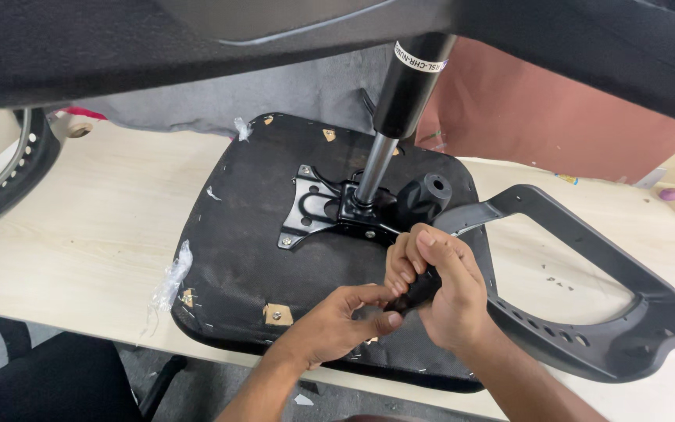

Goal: The person uses a screwdriver to tighten screws on the underside of an office chair base, securing the frame to the seat. The chair is upside down on a table while the person works on the attachment points.

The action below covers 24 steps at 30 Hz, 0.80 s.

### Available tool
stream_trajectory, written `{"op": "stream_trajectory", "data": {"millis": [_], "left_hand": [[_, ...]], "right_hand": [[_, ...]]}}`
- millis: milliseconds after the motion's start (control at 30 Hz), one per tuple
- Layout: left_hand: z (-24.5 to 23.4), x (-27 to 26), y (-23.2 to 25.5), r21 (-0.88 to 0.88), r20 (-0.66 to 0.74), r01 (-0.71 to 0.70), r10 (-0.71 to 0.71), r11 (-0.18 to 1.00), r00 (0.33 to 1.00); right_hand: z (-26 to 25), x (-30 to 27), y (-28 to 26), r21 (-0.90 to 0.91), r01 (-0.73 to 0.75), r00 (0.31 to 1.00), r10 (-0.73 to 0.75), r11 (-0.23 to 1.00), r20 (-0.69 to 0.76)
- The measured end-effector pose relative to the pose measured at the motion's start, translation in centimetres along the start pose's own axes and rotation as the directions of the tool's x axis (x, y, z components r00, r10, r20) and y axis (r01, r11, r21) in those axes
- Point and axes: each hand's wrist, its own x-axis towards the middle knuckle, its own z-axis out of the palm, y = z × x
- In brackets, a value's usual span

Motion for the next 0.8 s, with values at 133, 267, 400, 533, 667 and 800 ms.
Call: {"op": "stream_trajectory", "data": {"millis": [133, 267, 400, 533, 667, 800], "left_hand": [[-0.6, -0.2, 0.7, 0.075, 0.017, 0.050, -0.052, 0.996, 0.999], [-0.8, -0.1, 2.3, 0.248, 0.037, 0.105, -0.118, 0.963, 0.992], [-1.4, -0.5, 4.2, 0.286, 0.091, -0.019, -0.008, 0.958, 0.996], [-1.9, -0.6, 5.9, 0.484, 0.057, 0.106, -0.152, 0.868, 0.987], [-1.9, -0.9, 6.6, 0.471, 0.099, 0.039, -0.096, 0.881, 0.990], [-1.6, -0.8, 6.3, 0.498, 0.041, 0.050, -0.081, 0.865, 0.996]], "right_hand": [[0.0, -0.3, 0.2, -0.031, 0.006, 1.000, -0.006, 1.000, -0.010], [-0.2, -0.2, 0.1, -0.001, 0.011, 1.000, -0.011, 1.000, -0.006], [-0.3, -0.3, 0.1, -0.050, 0.005, 1.000, -0.005, 0.999, -0.010], [-0.3, 0.1, 0.3, -0.033, 0.009, 0.998, -0.007, 0.999, 0.068], [0.2, 0.4, 0.7, -0.033, 0.017, 0.994, -0.013, 0.999, 0.110], [1.3, 0.6, 0.1, -0.043, 0.076, 0.992, -0.071, 0.996, 0.107]]}}
